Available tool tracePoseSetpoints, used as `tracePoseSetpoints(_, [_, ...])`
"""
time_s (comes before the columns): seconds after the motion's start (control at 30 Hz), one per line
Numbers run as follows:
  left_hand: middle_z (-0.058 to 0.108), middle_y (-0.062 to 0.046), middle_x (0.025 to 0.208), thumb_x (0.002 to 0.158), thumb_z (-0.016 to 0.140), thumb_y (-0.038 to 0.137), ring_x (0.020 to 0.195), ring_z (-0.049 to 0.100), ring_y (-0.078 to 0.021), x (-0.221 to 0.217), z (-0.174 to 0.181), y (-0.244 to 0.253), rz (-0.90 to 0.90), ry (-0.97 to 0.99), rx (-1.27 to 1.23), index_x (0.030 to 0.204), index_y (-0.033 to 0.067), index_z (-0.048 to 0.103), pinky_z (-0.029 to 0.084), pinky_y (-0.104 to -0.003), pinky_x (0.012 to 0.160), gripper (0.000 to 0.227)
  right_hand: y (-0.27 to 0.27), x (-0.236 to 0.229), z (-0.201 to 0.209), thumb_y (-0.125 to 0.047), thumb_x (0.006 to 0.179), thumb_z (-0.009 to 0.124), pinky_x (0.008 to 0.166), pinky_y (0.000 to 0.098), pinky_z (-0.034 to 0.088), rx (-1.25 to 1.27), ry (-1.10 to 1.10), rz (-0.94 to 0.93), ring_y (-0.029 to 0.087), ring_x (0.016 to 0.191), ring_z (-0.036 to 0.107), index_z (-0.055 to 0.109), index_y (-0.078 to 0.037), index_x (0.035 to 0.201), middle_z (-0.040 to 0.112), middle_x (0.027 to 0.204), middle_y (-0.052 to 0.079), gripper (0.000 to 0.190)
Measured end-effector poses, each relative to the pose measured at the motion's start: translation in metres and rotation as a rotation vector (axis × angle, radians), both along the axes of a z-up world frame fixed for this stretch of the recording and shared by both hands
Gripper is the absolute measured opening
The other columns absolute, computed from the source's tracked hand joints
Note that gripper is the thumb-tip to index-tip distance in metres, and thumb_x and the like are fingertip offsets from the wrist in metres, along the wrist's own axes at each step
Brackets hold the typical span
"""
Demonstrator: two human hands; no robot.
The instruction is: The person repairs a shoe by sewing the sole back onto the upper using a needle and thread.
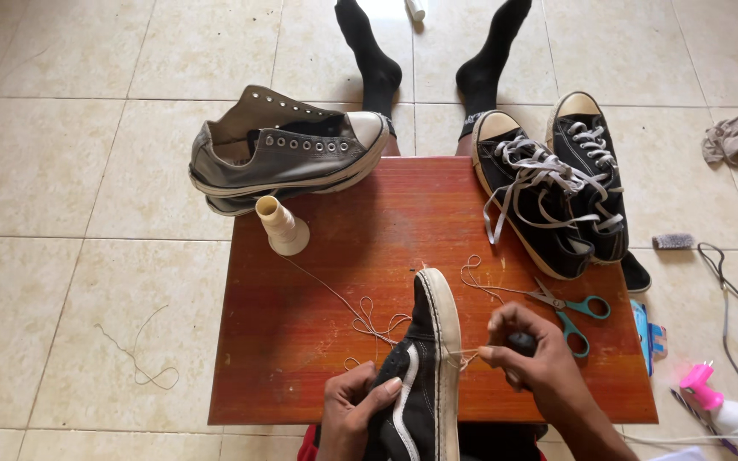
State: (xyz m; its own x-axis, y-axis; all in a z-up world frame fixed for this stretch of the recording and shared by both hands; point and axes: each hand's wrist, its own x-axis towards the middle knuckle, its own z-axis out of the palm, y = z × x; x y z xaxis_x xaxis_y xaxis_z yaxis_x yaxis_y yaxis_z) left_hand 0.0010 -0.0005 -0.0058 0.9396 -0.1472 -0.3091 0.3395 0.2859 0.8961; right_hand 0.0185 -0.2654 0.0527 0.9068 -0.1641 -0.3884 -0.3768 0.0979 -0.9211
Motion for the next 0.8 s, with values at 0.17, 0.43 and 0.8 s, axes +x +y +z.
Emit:
tracePoseSetpoints(0.17, [0.036,0.001,0.063,0.084,0.083,0.009,0.059,0.033,-0.0106,-0.001,0.002,-0.001,0.015,-0.029,0.037,0.057,0.0108,0.039,0.023,-0.029,0.054,0.052,0.014,-0.006,0.022,-0.002,0.083,0.078,0.055,0.0226,0.040,-0.382,-0.084,0.110,0.009,0.059,0.049,0.072,-0.012,0.081,0.064,0.069,-0.001,0.012])
tracePoseSetpoints(0.43, [0.035,0.002,0.063,0.083,0.084,0.013,0.059,0.032,-0.0108,-0.003,-0.004,-0.009,0.014,-0.073,0.048,0.056,0.0106,0.040,0.022,-0.030,0.054,0.052,0.015,-0.006,0.052,-0.038,0.077,0.074,0.067,0.0354,0.056,-1.163,0.010,0.392,0.011,0.082,0.079,0.080,-0.042,0.090,0.085,0.090,-0.020,0.015])
tracePoseSetpoints(0.8, [0.036,0.001,0.064,0.084,0.083,0.013,0.059,0.032,-0.0108,-0.006,-0.009,-0.011,-0.002,-0.070,0.029,0.057,0.0103,0.042,0.022,-0.030,0.054,0.049,0.007,0.028,0.071,-0.056,0.074,0.085,0.066,0.0268,0.050,-1.017,0.248,0.714,0.004,0.067,0.076,0.088,-0.045,0.090,0.084,0.072,-0.014,0.021])
